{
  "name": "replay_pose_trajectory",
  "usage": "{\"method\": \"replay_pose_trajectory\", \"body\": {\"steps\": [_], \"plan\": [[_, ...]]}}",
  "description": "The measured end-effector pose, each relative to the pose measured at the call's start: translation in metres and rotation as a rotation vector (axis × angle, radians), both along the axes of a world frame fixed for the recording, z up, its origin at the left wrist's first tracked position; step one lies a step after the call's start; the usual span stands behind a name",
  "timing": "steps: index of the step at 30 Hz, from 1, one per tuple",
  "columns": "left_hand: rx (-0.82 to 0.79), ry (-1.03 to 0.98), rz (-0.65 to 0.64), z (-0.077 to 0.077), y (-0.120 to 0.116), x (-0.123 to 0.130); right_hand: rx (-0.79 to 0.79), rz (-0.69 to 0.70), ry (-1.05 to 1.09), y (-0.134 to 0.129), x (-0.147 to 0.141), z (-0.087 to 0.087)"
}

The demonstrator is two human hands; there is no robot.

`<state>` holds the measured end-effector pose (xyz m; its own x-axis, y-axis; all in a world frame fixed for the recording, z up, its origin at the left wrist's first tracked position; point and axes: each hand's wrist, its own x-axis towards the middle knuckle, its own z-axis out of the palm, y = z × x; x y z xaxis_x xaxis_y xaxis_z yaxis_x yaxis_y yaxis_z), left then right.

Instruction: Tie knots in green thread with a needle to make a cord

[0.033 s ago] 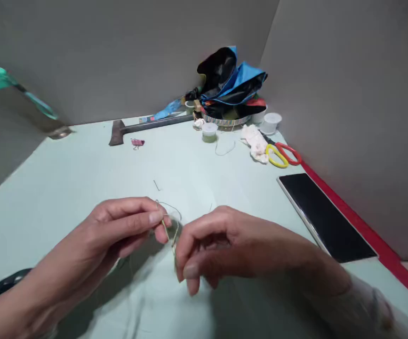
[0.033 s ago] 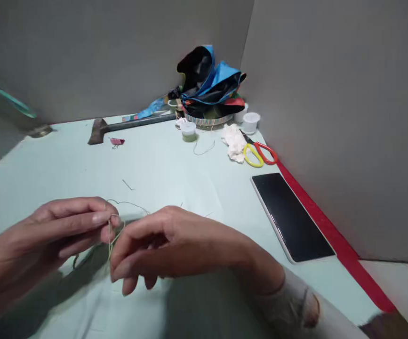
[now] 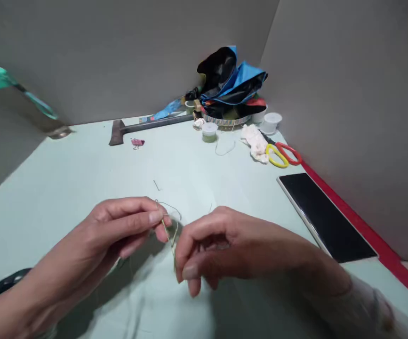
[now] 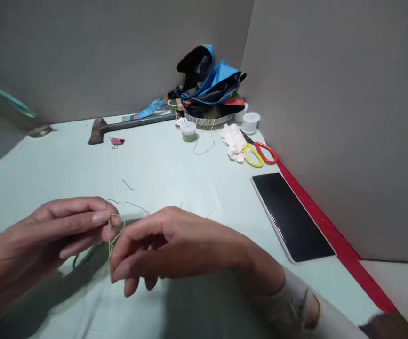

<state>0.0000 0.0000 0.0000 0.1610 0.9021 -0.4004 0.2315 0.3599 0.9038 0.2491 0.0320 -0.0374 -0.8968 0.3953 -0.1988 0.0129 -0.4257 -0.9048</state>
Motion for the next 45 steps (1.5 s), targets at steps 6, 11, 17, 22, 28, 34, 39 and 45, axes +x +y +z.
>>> {"method": "replay_pose_trajectory", "body": {"steps": [6, 11, 17, 22, 28, 34, 39, 45], "plan": [[0.035, -0.007, -0.020, 0.003, 0.001, 0.004, 0.237, 0.018, -0.128, -0.001, -0.004, -0.002], [0.001, -0.023, 0.021, 0.000, 0.000, 0.007, 0.359, -0.016, -0.210, -0.003, -0.004, -0.003], [-0.009, -0.085, 0.025, 0.002, 0.001, 0.008, 0.488, -0.106, -0.298, 0.000, 0.003, 0.004], [-0.028, -0.099, -0.009, 0.000, -0.001, 0.002, 0.471, -0.374, -0.332, -0.001, 0.008, 0.013], [-0.035, -0.136, -0.003, -0.002, 0.000, 0.010, 0.122, -0.337, -0.156, -0.004, -0.002, 0.010], [-0.018, -0.094, 0.004, -0.002, -0.001, 0.013, 0.242, -0.371, -0.191, -0.006, 0.000, 0.008], [-0.021, -0.055, 0.021, -0.006, -0.003, 0.006, 0.316, -0.376, -0.183, -0.005, 0.005, 0.012], [-0.025, -0.142, -0.066, -0.010, -0.005, 0.004, 0.335, -0.380, -0.204, -0.005, 0.002, 0.015]]}}
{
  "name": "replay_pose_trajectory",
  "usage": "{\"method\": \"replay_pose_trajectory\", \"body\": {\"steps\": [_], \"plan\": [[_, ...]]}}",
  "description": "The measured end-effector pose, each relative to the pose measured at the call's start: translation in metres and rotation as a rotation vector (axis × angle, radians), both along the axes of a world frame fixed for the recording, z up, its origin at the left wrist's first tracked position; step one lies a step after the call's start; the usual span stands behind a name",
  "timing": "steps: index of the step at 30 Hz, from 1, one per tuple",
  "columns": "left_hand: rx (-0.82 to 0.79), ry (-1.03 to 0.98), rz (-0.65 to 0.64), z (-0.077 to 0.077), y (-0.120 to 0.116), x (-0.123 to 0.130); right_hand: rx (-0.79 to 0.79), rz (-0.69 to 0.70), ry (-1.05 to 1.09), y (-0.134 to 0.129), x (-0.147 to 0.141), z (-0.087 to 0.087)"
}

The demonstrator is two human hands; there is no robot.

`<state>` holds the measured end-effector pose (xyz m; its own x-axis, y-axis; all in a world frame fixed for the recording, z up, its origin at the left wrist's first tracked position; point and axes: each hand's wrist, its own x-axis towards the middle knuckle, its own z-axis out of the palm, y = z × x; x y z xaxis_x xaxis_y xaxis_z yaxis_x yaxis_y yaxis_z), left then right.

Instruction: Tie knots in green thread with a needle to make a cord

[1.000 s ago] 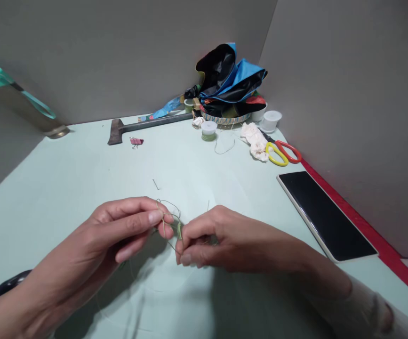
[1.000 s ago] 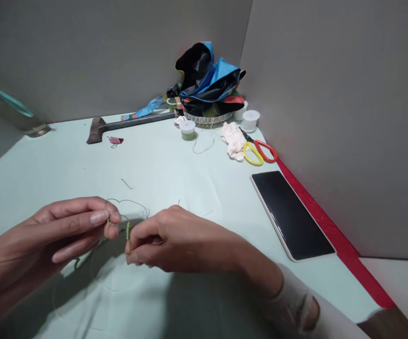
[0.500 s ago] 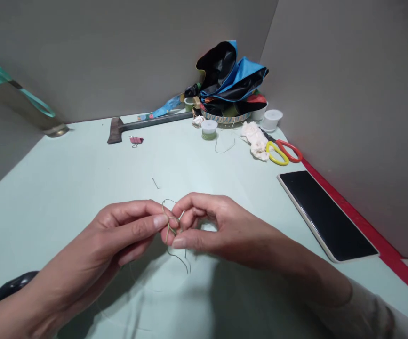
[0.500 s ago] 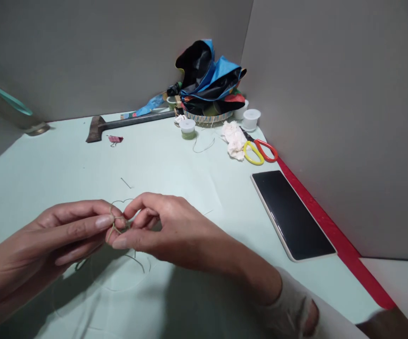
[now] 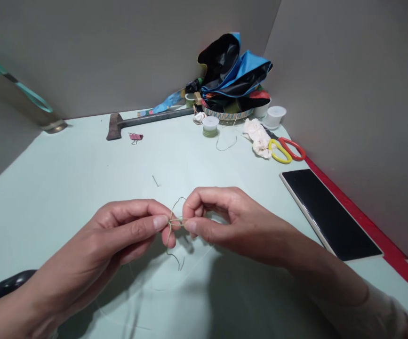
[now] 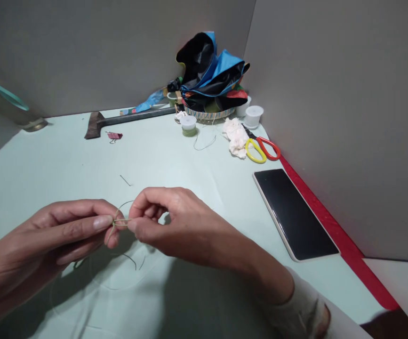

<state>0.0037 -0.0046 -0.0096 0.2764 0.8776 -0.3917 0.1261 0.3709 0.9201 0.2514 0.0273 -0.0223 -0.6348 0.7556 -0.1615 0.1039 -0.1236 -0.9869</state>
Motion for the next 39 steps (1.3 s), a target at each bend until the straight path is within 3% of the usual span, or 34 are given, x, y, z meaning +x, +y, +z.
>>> {"method": "replay_pose_trajectory", "body": {"steps": [14, 28, 39], "plan": [[-0.021, 0.022, 0.000, -0.006, 0.000, -0.004, 0.007, -0.010, -0.047, -0.009, -0.003, 0.000], [-0.103, 0.062, 0.040, -0.001, 0.001, 0.001, 0.497, -0.138, -0.147, -0.020, -0.016, -0.004], [-0.110, 0.048, 0.023, -0.008, -0.002, -0.002, 0.661, -0.160, -0.302, -0.026, -0.017, -0.011]]}}
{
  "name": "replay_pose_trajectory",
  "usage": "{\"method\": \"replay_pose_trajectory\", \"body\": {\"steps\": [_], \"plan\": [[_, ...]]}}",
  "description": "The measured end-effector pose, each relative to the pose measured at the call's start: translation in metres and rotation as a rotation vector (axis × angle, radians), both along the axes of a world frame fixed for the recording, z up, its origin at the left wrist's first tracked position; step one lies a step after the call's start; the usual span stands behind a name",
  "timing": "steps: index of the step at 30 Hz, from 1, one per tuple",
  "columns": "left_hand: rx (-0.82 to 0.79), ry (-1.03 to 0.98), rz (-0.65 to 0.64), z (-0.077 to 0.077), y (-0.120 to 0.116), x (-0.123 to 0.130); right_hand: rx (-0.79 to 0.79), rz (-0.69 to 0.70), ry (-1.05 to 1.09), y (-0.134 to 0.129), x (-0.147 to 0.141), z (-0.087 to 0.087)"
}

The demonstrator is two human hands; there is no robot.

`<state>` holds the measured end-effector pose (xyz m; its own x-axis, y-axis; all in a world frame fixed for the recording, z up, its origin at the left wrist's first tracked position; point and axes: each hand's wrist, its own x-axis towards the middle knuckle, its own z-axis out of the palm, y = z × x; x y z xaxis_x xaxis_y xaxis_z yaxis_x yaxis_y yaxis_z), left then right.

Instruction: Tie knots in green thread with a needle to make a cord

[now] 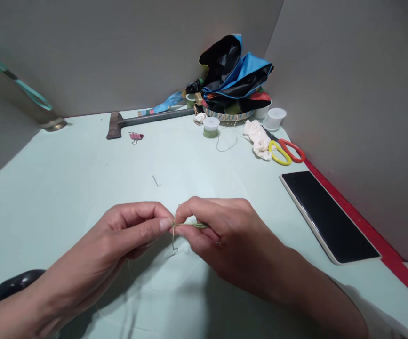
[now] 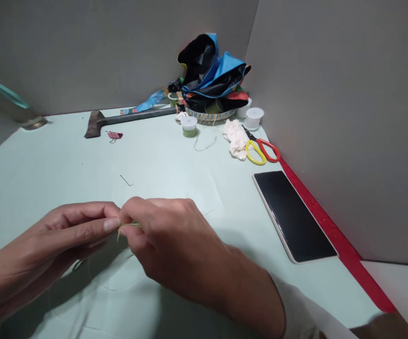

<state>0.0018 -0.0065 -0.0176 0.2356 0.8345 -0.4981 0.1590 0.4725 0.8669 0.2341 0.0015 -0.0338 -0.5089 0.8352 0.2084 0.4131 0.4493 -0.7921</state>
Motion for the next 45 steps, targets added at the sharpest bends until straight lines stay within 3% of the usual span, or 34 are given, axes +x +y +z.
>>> {"method": "replay_pose_trajectory", "body": {"steps": [10, 16, 29, 37, 45], "plan": [[-0.026, 0.050, 0.017, 0.010, 0.002, 0.008, 0.209, 0.099, -0.035, -0.001, 0.006, -0.014], [-0.030, 0.029, 0.035, 0.010, 0.002, 0.009, 0.262, 0.075, 0.029, 0.000, 0.003, -0.017], [0.054, -0.035, -0.034, -0.008, -0.001, -0.002, 0.277, 0.038, 0.122, -0.002, 0.002, -0.024], [0.184, 0.056, 0.021, -0.012, -0.002, -0.007, 0.062, -0.042, 0.296, 0.001, -0.012, -0.021], [0.234, 0.017, 0.037, -0.017, -0.006, -0.011, -0.462, -0.019, 0.315, 0.014, -0.001, 0.000]]}}
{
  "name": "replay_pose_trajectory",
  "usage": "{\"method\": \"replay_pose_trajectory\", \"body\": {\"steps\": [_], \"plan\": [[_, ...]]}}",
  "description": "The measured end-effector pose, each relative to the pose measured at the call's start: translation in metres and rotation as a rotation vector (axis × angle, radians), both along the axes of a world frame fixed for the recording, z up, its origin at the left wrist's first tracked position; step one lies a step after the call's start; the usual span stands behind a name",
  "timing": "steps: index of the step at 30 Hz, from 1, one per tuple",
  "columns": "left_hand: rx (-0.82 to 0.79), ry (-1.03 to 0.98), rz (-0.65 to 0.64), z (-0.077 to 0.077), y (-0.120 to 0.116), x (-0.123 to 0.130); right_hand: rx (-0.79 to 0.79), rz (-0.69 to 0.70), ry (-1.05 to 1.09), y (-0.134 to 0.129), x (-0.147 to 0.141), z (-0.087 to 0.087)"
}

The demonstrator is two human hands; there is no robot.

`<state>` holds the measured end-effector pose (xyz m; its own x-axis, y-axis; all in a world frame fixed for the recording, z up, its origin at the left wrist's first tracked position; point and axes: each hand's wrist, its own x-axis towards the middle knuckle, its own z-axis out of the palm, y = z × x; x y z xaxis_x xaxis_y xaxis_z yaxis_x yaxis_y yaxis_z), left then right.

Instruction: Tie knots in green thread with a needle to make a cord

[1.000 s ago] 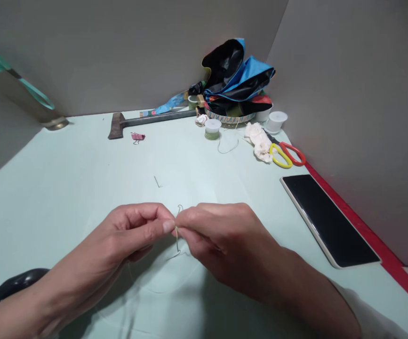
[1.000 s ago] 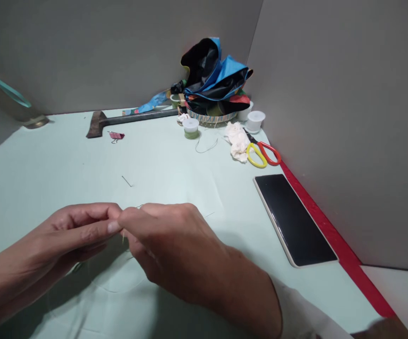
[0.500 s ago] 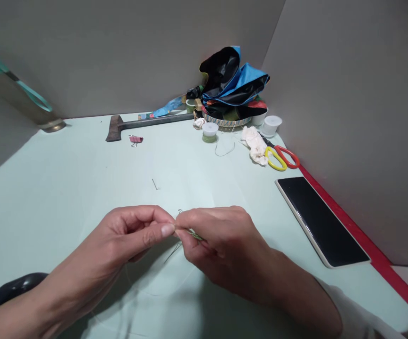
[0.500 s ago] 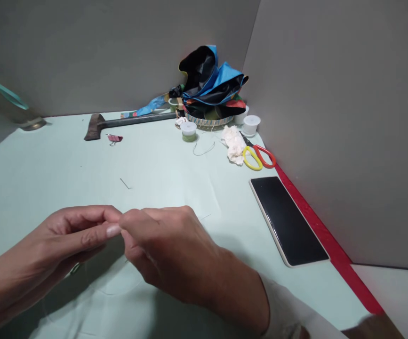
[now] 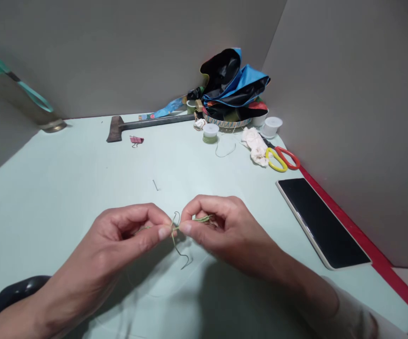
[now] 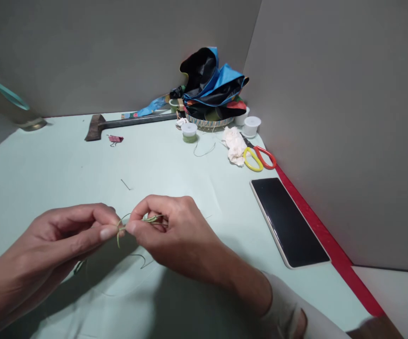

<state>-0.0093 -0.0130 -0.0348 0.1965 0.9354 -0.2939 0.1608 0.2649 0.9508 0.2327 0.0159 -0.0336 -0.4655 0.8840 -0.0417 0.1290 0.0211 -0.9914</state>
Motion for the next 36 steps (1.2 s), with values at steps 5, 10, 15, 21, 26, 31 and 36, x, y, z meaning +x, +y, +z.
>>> {"method": "replay_pose_trajectory", "body": {"steps": [5, 10, 15, 21, 26, 31, 36], "plan": [[0.042, -0.046, 0.023, 0.004, 0.006, 0.006, -0.141, 0.080, 0.052, 0.010, 0.011, -0.002], [0.023, -0.032, 0.021, 0.014, 0.011, 0.014, -0.037, 0.119, -0.018, 0.017, 0.013, -0.005], [0.028, -0.031, -0.017, 0.022, 0.013, 0.016, 0.179, -0.056, -0.071, 0.014, 0.016, -0.005], [-0.001, -0.048, -0.024, 0.025, 0.013, 0.019, 0.324, -0.139, -0.063, 0.004, 0.012, -0.006], [-0.019, -0.036, -0.070, 0.027, 0.012, 0.018, 0.267, 0.040, -0.062, 0.006, 0.009, -0.010], [-0.018, -0.034, -0.113, 0.019, 0.014, 0.012, 0.205, 0.136, -0.042, 0.011, 0.012, -0.005], [-0.023, -0.071, -0.121, 0.012, 0.012, 0.004, 0.255, 0.054, -0.048, 0.014, 0.014, -0.006]]}}
